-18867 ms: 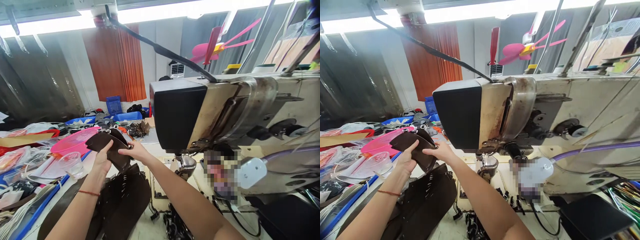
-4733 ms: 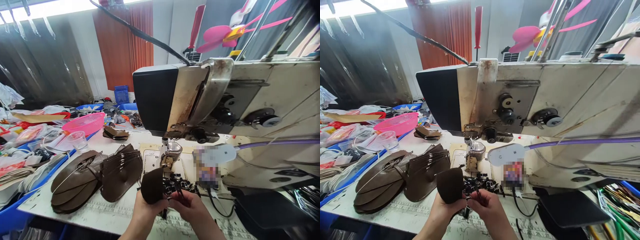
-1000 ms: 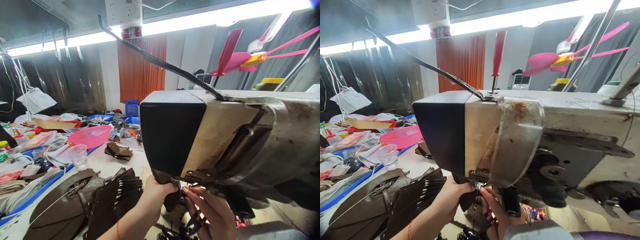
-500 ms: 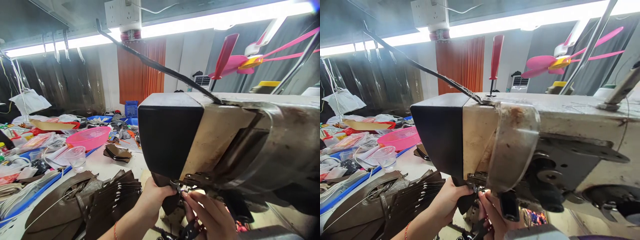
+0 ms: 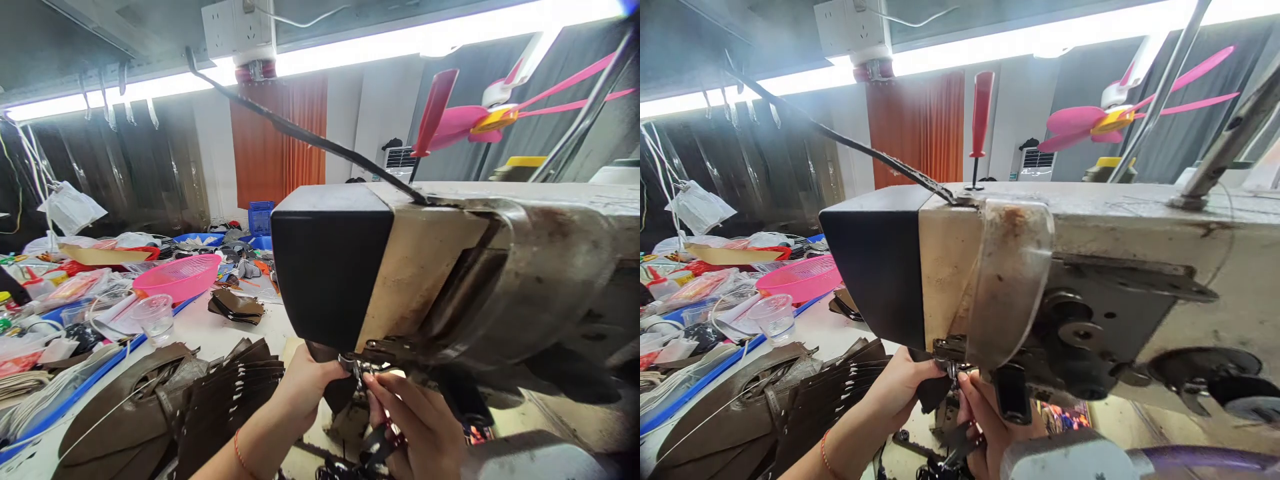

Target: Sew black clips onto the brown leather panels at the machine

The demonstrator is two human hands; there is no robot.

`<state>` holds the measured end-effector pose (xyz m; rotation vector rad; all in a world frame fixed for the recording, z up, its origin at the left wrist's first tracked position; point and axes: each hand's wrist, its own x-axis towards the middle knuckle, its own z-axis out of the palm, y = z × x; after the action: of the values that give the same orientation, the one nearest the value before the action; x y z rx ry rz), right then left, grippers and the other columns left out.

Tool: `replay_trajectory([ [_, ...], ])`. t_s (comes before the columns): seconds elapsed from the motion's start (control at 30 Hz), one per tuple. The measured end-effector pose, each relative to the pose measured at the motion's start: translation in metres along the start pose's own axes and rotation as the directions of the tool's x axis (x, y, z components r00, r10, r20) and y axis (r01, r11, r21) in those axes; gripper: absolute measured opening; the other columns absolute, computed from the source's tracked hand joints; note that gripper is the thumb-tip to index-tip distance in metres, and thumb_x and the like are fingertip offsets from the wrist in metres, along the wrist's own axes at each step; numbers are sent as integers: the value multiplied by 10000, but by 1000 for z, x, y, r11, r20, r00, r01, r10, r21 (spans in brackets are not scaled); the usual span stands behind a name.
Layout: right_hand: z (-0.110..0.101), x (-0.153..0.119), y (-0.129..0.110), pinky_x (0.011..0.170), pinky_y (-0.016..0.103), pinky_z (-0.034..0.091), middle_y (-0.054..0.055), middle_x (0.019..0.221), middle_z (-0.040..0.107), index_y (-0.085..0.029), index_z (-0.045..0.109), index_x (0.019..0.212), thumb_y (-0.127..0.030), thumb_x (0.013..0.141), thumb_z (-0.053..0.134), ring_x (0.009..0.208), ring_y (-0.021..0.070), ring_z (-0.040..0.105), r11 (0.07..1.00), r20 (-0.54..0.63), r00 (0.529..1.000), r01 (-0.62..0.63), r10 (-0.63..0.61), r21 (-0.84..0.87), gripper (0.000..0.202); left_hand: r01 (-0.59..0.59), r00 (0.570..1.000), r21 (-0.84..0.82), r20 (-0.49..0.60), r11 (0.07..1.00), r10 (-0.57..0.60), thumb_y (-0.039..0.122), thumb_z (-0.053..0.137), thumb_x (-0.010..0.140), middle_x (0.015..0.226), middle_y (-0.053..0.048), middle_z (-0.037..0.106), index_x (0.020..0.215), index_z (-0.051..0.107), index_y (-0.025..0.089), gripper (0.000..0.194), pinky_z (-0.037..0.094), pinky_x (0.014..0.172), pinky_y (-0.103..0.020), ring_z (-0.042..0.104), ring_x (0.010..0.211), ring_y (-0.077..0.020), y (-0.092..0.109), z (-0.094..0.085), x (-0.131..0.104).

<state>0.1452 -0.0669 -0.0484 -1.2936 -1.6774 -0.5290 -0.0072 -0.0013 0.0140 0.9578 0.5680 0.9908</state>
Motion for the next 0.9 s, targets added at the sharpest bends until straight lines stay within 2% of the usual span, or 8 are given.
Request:
replay_trajectory([
  [0.27, 1, -2, 4, 745, 391, 545, 48, 1054, 683, -290, 623, 1193, -124, 714, 532, 885, 238, 655, 997, 58, 995, 76, -76, 16, 516, 50, 998, 21, 26, 999, -51, 192, 769, 607, 821, -85, 732, 887, 723, 99, 299, 486, 704, -276, 655, 736, -199, 2, -2, -2],
  [0.43, -3, 4, -5, 820, 453, 538, 117, 1090, 638, -188, 578, 1231, -53, 650, 488, 967, 264, 612, 994, 123, 986, 108, -110, 24, 603, 26, 1000, 20, -4, 999, -26, 131, 718, 618, 829, -74, 729, 919, 706, 99, 303, 497, 703, -275, 651, 742, -188, -4, -4, -1],
  [0.53, -10, 6, -11, 859, 450, 535, 131, 1099, 642, -167, 598, 1202, -49, 699, 497, 1009, 269, 612, 991, 137, 982, 133, -130, -10, 527, 49, 994, -32, -96, 998, -52, 117, 728, 592, 792, -54, 715, 896, 690, 107, 307, 500, 703, -265, 647, 726, -170, -9, -4, -5],
  [0.6, -19, -1, -15, 840, 386, 548, 100, 1065, 666, -201, 604, 1191, -77, 772, 510, 977, 235, 636, 991, 105, 985, 132, -134, 24, 447, 60, 981, -93, -176, 994, -75, 136, 755, 585, 816, -53, 710, 883, 679, 119, 308, 507, 725, -270, 649, 753, -171, -13, -6, -18],
  [0.7, -35, -19, -28, 632, 287, 564, 58, 858, 682, -205, 591, 1163, -231, 832, 584, 745, 190, 663, 997, 31, 999, 14, -16, 69, 332, 29, 944, -127, -324, 991, -70, 216, 794, 605, 905, -61, 702, 891, 681, 156, 312, 510, 808, -318, 645, 889, -212, -24, -17, -52],
  [0.73, -39, -26, -34, 585, 277, 557, 55, 823, 672, -196, 576, 1161, -306, 837, 600, 698, 187, 655, 994, 39, 996, -83, 80, 76, 343, -14, 927, -82, -376, 997, -17, 243, 808, 606, 894, -53, 695, 863, 688, 172, 293, 505, 820, -322, 637, 903, -214, -28, -23, -66],
  [0.8, -44, -38, -48, 586, 261, 556, 62, 852, 662, -201, 551, 1150, -392, 879, 544, 715, 181, 656, 949, 102, 955, -289, 277, 129, 332, -185, 896, 129, -386, 974, 221, 325, 815, 626, 805, -39, 668, 740, 700, 194, 209, 491, 795, -313, 617, 837, -204, -38, -38, -91],
  [0.9, -44, -51, -70, 601, 201, 534, 25, 846, 649, -251, 579, 1046, -391, 924, 484, 697, 137, 647, 880, 221, 905, -411, 363, 239, 208, -436, 839, 464, -101, 771, 535, 469, 740, 705, 730, -72, 651, 606, 721, 213, 275, 466, 745, -324, 581, 744, -204, -49, -58, -119],
])
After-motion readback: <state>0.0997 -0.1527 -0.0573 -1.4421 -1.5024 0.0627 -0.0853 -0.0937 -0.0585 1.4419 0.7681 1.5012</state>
